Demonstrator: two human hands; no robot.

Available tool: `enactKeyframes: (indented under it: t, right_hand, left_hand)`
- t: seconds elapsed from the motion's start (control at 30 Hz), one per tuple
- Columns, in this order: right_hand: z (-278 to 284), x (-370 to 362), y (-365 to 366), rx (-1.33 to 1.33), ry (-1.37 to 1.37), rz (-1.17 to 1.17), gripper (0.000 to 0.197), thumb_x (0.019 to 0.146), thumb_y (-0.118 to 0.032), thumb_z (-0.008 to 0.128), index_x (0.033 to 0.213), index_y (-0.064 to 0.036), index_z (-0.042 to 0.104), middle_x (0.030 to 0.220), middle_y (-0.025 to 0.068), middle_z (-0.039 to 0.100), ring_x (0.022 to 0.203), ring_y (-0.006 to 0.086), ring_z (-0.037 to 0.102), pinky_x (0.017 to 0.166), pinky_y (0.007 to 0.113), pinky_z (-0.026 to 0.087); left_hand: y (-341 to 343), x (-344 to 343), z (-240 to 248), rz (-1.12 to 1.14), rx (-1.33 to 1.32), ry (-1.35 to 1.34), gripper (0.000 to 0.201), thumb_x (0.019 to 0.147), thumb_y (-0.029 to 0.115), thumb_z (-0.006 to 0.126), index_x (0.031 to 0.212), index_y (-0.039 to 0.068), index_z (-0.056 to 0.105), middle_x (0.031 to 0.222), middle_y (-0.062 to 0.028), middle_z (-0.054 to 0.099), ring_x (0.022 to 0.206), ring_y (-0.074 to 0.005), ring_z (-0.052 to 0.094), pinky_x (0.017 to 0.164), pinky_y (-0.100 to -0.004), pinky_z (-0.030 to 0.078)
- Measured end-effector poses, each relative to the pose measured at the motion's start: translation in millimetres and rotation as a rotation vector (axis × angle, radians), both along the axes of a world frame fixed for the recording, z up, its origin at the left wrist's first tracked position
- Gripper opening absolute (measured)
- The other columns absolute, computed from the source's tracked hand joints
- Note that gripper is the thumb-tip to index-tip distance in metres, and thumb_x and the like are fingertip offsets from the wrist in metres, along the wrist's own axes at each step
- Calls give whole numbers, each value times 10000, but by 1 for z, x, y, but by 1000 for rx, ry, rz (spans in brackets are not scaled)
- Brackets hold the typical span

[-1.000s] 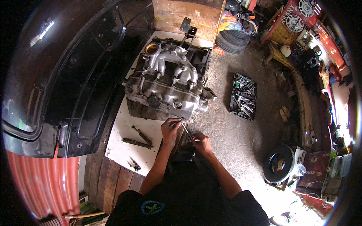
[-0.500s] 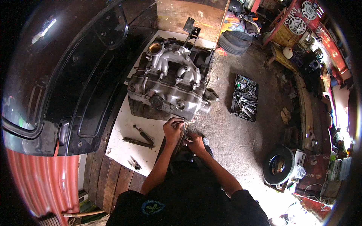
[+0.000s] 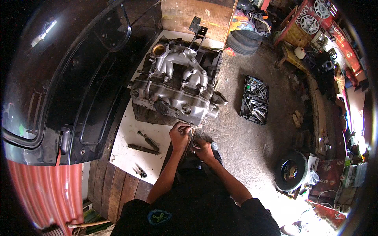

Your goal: The person uses a wrench to loosen and remove bolts from a disassembled engine block placed on a workbench. The person then uses a socket wrench to remove additional bolts from the engine block.

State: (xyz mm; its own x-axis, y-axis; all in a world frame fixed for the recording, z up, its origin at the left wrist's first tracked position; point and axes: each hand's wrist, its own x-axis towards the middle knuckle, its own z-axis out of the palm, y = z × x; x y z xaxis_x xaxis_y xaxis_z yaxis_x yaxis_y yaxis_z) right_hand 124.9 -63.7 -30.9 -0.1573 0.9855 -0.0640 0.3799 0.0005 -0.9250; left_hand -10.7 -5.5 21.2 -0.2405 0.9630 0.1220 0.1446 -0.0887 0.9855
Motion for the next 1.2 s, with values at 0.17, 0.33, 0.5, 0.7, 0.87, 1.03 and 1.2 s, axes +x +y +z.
enactKeyframes:
  t: [0.17, 0.33, 0.5, 0.7, 0.87, 1.03, 1.2]
  right_hand:
    - [-6, 4, 3, -5, -34, -45, 295, 724, -74, 752, 985, 13, 646, 899, 147, 686, 799, 233, 682, 711, 329, 551]
    - [3, 37, -1, -108, -8, -116, 263, 733, -50, 740, 977, -3, 654, 874, 123, 690, 769, 194, 684, 695, 298, 541]
    - [90, 88, 12, 174, -101, -172, 220, 733, -17, 744, 935, -18, 658, 844, 80, 695, 755, 139, 676, 686, 296, 535]
    - [154, 52, 71, 482, -19, -232, 262, 713, 12, 778, 925, -1, 625, 857, 96, 685, 801, 148, 664, 740, 271, 524]
    - [179, -7, 86, 412, 99, -53, 248, 709, -39, 796, 911, -9, 655, 829, 88, 698, 753, 130, 665, 680, 271, 531]
    - [165, 6, 57, 429, 56, -90, 223, 728, -22, 781, 912, 17, 661, 844, 102, 694, 807, 131, 663, 730, 267, 533]
    - [112, 58, 24, 218, 196, -270, 158, 756, 37, 738, 872, 27, 631, 873, 109, 688, 839, 162, 667, 752, 273, 531]
  left_hand:
    - [1, 1, 11, -7, -98, 97, 120, 718, -58, 678, 811, -11, 619, 826, -79, 663, 760, -156, 625, 726, -283, 497]
    - [2, 4, -2, -16, -108, -19, 160, 733, -85, 659, 857, -17, 584, 833, -97, 641, 764, -171, 630, 721, -287, 522]
    - [-4, 2, -10, -87, -146, -285, 158, 801, -98, 599, 926, -36, 524, 838, -125, 620, 763, -210, 651, 708, -327, 572]
    - [-5, 9, -13, -114, -180, -566, 138, 853, -78, 570, 969, -53, 500, 857, -149, 611, 789, -271, 667, 731, -377, 589]
    - [-12, 2, -11, -167, -182, -753, 186, 875, 10, 599, 1031, -31, 508, 954, -151, 608, 879, -270, 651, 819, -406, 551]
    - [-18, -4, -13, -125, -154, -728, 166, 862, -14, 609, 1007, -42, 533, 958, -127, 605, 904, -222, 620, 828, -388, 551]
    - [-15, -16, -31, -100, -104, -600, 167, 861, -15, 618, 1023, -32, 582, 976, -105, 616, 875, -201, 623, 825, -368, 549]
